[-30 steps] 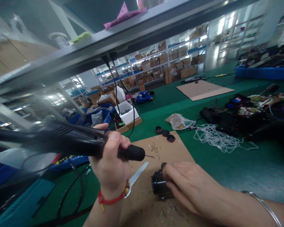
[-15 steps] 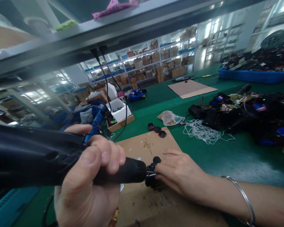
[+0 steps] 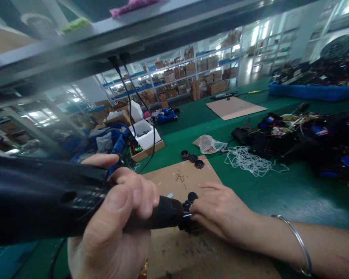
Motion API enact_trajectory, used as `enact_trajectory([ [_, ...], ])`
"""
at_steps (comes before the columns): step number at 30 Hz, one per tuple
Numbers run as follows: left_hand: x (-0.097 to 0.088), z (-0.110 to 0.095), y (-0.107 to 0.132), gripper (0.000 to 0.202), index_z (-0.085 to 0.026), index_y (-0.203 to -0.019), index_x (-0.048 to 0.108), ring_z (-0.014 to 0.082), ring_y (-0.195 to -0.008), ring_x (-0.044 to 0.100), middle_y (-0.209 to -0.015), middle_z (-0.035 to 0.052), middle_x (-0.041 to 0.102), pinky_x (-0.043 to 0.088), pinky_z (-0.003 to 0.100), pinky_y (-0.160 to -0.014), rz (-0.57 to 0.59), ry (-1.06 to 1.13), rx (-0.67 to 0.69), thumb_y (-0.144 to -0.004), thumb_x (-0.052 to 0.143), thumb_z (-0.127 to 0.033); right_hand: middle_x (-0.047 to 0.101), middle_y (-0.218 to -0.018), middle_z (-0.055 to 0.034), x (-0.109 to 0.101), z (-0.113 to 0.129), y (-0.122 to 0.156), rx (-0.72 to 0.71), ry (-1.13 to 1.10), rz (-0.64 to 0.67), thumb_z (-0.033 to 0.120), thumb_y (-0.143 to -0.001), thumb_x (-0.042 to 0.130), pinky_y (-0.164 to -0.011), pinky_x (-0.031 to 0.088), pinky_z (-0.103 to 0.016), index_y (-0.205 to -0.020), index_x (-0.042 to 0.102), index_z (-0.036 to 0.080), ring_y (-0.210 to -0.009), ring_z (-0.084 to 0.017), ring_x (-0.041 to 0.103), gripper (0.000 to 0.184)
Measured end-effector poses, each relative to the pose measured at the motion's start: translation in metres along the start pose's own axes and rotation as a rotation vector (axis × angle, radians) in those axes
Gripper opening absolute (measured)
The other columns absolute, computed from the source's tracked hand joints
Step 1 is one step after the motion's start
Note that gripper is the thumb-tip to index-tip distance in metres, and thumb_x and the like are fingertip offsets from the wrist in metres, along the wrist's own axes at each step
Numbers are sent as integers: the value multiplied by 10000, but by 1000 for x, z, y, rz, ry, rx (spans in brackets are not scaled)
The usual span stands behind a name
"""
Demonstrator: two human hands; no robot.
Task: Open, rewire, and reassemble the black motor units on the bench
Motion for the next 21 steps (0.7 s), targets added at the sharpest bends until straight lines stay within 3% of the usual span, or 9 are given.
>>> enact_trajectory([
  [5, 2, 3, 6, 325, -219, -971, 547, 63, -404, 408, -492, -76, 480, 442, 198, -445, 26, -10, 5, -689, 703, -177, 656, -673, 3, 2, -2, 0, 1, 4, 2, 254, -891, 505, -920, 419, -340, -774, 605, 196, -636, -148, 607, 164],
  [8, 5, 3, 7, 311, -212, -959, 544, 68, -400, 421, -486, -73, 495, 439, 207, -445, 46, -29, 30, -694, 704, -180, 667, -710, -2, -2, 0, -1, 33, -19, 52, 335, -868, 572, -935, 410, -350, -805, 602, 197, -673, -162, 618, 155],
  [11, 4, 0, 7, 303, -221, -959, 543, 65, -404, 425, -490, -77, 493, 443, 202, -454, 63, -47, 21, -709, 709, -183, 675, -771, -26, -8, 4, -2, 70, -45, 132, 444, -762, 687, -959, 396, -371, -893, 593, 178, -743, -198, 623, 311],
  [13, 0, -3, 7, 314, -222, -984, 545, 64, -409, 426, -498, -75, 493, 451, 201, -456, 78, -78, 16, -718, 709, -190, 675, -792, -31, -10, 5, -3, 57, -39, 164, 399, -747, 703, -960, 388, -371, -908, 587, 175, -774, -206, 617, 299],
  [17, -9, -1, 11, 321, -244, -1041, 535, 72, -415, 440, -529, -66, 506, 468, 215, -455, 191, -158, -21, -763, 684, -189, 675, -779, -21, -8, 4, -5, -36, -13, 186, 207, -813, 617, -911, 391, -331, -828, 600, 186, -749, -175, 607, 31],
  [21, -9, 13, 19, 320, -260, -1037, 530, 77, -443, 480, -564, -68, 509, 465, 212, -468, 197, -224, -81, -767, 686, -191, 682, -758, -28, -6, 1, -8, -96, -1, 168, 178, -904, 508, -841, 399, -314, -813, 626, 187, -725, -164, 598, 149],
])
Point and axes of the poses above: each hand's wrist, its own y-axis away from the middle knuckle, its own x-axis out of the palm, z = x × y, the point moved 3 cm from there along -y, towards the middle knuckle
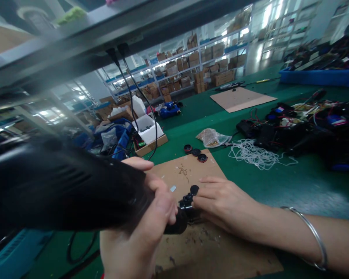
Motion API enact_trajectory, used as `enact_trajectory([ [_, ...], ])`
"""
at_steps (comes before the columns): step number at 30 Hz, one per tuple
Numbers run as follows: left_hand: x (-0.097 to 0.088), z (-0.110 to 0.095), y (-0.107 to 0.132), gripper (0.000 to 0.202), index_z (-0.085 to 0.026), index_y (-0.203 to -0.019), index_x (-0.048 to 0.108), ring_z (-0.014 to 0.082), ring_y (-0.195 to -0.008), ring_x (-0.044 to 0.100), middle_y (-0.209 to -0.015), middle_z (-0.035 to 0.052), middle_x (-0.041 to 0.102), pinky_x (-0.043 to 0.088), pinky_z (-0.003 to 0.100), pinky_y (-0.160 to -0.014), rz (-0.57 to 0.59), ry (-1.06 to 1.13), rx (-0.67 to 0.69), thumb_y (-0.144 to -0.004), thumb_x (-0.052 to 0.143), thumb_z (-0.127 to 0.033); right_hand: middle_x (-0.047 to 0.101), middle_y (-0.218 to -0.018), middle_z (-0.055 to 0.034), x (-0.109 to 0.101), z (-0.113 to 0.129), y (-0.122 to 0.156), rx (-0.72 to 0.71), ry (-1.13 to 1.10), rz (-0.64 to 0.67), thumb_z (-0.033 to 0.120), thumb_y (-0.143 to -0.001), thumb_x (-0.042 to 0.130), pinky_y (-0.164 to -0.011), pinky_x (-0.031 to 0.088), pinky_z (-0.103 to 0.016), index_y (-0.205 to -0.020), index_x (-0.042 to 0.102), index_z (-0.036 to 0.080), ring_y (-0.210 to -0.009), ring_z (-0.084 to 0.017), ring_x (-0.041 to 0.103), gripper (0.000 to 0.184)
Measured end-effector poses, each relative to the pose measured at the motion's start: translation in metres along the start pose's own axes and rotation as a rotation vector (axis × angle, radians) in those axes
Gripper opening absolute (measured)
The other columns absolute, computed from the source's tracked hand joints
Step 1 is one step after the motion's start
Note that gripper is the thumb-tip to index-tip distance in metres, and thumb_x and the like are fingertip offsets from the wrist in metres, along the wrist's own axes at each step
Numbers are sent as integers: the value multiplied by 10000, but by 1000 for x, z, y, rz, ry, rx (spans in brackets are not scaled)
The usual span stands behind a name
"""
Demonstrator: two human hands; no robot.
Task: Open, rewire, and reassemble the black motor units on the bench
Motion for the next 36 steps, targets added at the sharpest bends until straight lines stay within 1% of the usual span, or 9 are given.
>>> enact_trajectory([
  [3, 7, 12, 2, 316, -257, -1048, 527, 73, -459, 484, -586, -67, 518, 459, 208, -478, -18, -20, -38, -774, 674, -201, 686, -756, -31, 0, 0, 0, -9, 7, -7, 202, -920, 504, -812, 400, -313, -821, 636, 189, -729, -167, 595, 165],
  [7, 11, 23, 1, 310, -255, -1054, 522, 71, -476, 487, -624, -62, 534, 452, 204, -483, 24, -16, -74, -783, 657, -189, 677, -726, -22, 0, 0, 1, -19, 31, -25, 240, -907, 542, -771, 403, -312, -778, 613, 193, -704, -166, 589, 154],
  [17, 12, 31, 5, 263, -261, -1015, 497, 88, -501, 468, -642, -60, 503, 438, 239, -518, 78, -118, -30, -809, 624, -157, 698, -740, -1, 2, -2, 1, -20, 26, -36, 210, -863, 606, -849, 399, -336, -797, 620, 201, -711, -164, 625, 68],
  [22, 7, 32, 9, 253, -242, -927, 479, 89, -496, 456, -648, -58, 480, 422, 241, -507, 21, -156, 4, -765, 659, -169, 713, -783, -15, 2, -3, 0, 2, 6, -11, 194, -883, 588, -829, 403, -337, -835, 631, 196, -753, -167, 631, 64],
  [28, 7, 39, 15, 292, -230, -1003, 530, 106, -422, 443, -552, -68, 463, 432, 273, -467, -14, -133, 2, -747, 669, -203, 702, -751, -8, 2, -4, -1, 0, 7, -3, 233, -875, 602, -821, 406, -332, -776, 623, 203, -711, -164, 615, 106],
  [31, 8, 34, 16, 273, -223, -986, 561, 113, -423, 462, -539, -60, 481, 442, 281, -466, -44, -123, -26, -740, 676, -197, 706, -751, -16, 1, -3, -2, 0, 3, -1, 225, -871, 603, -819, 412, -332, -782, 637, 197, -716, -169, 622, 100],
  [33, 7, 22, 10, 305, -222, -1009, 563, 109, -425, 466, -531, -59, 493, 434, 265, -454, -50, -84, -31, -729, 678, -184, 705, -740, -16, 0, -2, -2, -6, -6, -1, 201, -863, 603, -811, 416, -329, -775, 645, 192, -704, -165, 621, 98],
  [35, 7, 7, -3, 304, -219, -1010, 557, 91, -413, 431, -517, -65, 483, 417, 243, -442, -80, 6, 18, -728, 656, -165, 707, -742, -22, -2, -2, -2, -6, -22, 13, 184, -822, 643, -836, 412, -344, -787, 660, 183, -712, -169, 627, 39],
  [36, 5, 0, -12, 280, -215, -984, 559, 78, -410, 401, -507, -72, 461, 409, 230, -444, -132, 57, 77, -725, 639, -146, 712, -756, -26, -3, -3, -2, 1, -42, 27, 181, -792, 675, -871, 402, -364, -809, 672, 180, -732, -176, 634, 17],
])
Point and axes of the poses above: each hand's wrist, its own y-axis away from the middle knuckle, its own x-axis out of the palm, z = x × y, the point moved 3 cm from there along -y, towards the middle knuckle
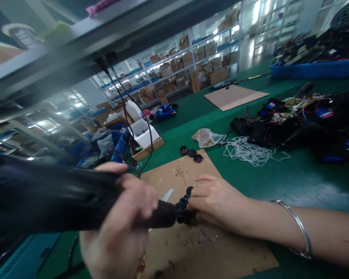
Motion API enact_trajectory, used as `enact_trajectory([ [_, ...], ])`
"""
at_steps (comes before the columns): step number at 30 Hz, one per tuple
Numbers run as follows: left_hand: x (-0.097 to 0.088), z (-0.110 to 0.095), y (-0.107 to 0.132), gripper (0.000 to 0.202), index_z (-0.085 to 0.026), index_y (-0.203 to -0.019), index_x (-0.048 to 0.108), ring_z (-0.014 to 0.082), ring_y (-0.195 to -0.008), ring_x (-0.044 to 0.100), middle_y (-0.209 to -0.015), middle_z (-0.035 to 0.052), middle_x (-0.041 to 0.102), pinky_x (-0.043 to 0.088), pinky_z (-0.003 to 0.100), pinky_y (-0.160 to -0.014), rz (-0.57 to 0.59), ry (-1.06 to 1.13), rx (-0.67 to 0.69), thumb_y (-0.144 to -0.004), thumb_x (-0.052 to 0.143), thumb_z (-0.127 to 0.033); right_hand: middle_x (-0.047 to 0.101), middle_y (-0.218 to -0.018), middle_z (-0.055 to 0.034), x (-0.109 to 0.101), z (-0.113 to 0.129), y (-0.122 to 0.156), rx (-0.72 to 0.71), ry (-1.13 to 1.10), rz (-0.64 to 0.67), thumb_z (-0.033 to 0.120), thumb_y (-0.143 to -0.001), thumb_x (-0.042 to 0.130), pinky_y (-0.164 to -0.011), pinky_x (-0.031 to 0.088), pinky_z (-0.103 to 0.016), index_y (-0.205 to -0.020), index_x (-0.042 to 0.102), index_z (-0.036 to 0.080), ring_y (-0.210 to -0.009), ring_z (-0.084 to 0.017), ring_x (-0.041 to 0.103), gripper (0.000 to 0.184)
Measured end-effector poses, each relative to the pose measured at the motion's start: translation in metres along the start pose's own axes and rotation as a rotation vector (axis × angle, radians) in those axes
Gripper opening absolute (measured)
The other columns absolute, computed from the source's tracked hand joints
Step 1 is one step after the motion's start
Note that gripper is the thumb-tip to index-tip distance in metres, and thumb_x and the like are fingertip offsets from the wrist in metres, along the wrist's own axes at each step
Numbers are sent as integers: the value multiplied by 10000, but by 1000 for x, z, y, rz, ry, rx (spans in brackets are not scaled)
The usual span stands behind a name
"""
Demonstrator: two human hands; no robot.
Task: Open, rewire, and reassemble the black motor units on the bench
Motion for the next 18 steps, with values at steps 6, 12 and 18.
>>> enact_trajectory([
  [6, 5, 40, -49, 274, -212, -986, 533, 96, -463, 491, -554, -82, 519, 461, 245, -535, -188, -37, 286, -735, 628, -155, 719, -743, 8, -11, -28, -2, 211, -416, -64, 248, -840, 644, -902, 408, -353, -791, 705, 191, -717, -144, 642, 98],
  [12, 6, 119, -57, 310, -184, -995, 506, 108, -505, 556, -603, -62, 560, 473, 254, -587, -233, -126, 207, -746, 685, -230, 669, -748, -18, 12, -72, 5, 460, -293, -414, 257, -896, 534, -749, 392, -320, -774, 652, 169, -760, -169, 588, 192],
  [18, 2, 127, -55, 313, -191, -988, 514, 114, -521, 566, -620, -62, 558, 478, 263, -613, -234, -106, 165, -743, 699, -244, 681, -809, -27, 36, -80, 11, 518, -249, -386, 225, -859, 567, -821, 327, -376, -844, 668, 185, -830, -200, 590, 109],
])
Point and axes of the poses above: each hand's wrist, its own y-axis away from the middle knuckle, its own x-axis out of the palm, z = x × y, the point moved 3 cm from there along -y, towards the middle knuckle
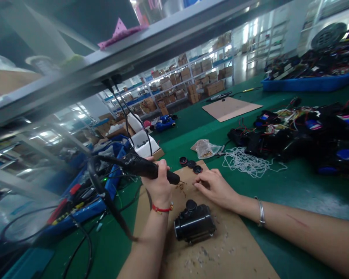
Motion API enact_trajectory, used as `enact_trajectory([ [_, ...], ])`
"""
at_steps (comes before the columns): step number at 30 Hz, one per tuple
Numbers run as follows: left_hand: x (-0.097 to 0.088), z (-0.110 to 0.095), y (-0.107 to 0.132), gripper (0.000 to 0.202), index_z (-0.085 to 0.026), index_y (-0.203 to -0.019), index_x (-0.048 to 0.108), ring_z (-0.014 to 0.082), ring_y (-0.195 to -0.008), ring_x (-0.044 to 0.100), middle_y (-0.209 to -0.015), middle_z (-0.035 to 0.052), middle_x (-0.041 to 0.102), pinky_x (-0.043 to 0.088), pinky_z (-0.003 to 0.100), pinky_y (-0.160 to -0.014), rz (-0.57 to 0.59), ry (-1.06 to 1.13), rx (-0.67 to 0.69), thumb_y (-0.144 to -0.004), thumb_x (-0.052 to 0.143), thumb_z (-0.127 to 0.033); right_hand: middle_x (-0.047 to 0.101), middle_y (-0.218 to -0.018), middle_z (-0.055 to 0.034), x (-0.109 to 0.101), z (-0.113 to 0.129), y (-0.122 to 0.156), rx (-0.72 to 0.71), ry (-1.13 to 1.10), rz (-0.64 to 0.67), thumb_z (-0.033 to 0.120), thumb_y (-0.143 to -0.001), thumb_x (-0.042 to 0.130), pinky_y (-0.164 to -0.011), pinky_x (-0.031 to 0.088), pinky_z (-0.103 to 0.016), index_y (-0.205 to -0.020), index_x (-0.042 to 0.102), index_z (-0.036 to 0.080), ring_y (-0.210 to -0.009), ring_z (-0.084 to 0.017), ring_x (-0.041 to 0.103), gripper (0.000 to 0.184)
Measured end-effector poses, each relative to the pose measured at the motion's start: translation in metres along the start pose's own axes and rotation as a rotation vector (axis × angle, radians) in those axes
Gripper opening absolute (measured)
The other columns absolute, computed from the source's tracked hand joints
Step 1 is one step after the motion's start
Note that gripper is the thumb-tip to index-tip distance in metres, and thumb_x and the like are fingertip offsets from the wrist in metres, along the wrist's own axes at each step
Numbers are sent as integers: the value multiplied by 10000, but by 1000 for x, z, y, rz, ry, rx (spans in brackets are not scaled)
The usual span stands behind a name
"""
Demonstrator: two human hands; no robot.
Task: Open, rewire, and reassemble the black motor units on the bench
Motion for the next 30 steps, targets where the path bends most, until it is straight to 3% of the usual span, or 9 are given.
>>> enact_trajectory([
  [5, -3, -20, -5, 306, -195, -991, 495, 114, -517, 547, -569, -71, 566, 475, 271, -624, -15, 93, 7, -747, 678, -209, 707, -873, -40, -2, -8, -1, 68, -16, 24, 214, -841, 596, -817, 338, -393, -923, 694, 203, -883, -224, 604, 129],
  [11, 0, -65, 0, 283, -213, -991, 493, 97, -511, 494, -556, -88, 523, 465, 258, -609, 29, 230, 15, -750, 633, -166, 705, -955, -46, -4, -4, -2, 58, -118, 46, 292, -785, 714, -820, 381, -375, -974, 707, 221, -908, -210, 606, 202],
  [15, -1, -90, 8, 262, -217, -993, 512, 92, -522, 454, -572, -80, 502, 455, 242, -595, 60, 308, 16, -764, 610, -135, 716, -877, -9, -7, 11, -2, 2, -185, 37, 287, -790, 725, -811, 386, -331, -820, 707, 204, -885, -177, 602, 90],
  [17, -1, -99, 12, 240, -217, -978, 524, 91, -522, 442, -578, -75, 495, 451, 240, -596, 72, 329, 19, -769, 606, -133, 712, -804, 7, -10, 17, -1, -24, -202, 25, 278, -809, 707, -821, 371, -334, -726, 682, 192, -851, -168, 596, 123],
  [30, -5, -116, 18, 210, -221, -957, 535, 88, -513, 438, -584, -69, 486, 447, 236, -583, 101, 303, 18, -781, 598, -126, 696, -837, 12, -15, 31, 6, -128, -153, -14, 240, -830, 677, -833, 313, -342, -774, 645, 191, -872, -174, 585, 81],
])
Point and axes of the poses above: each hand's wrist, its own y-axis away from the middle knuckle, its own x-axis out of the palm, z = x × y, the point moved 3 cm from there along -y, towards the middle knuckle
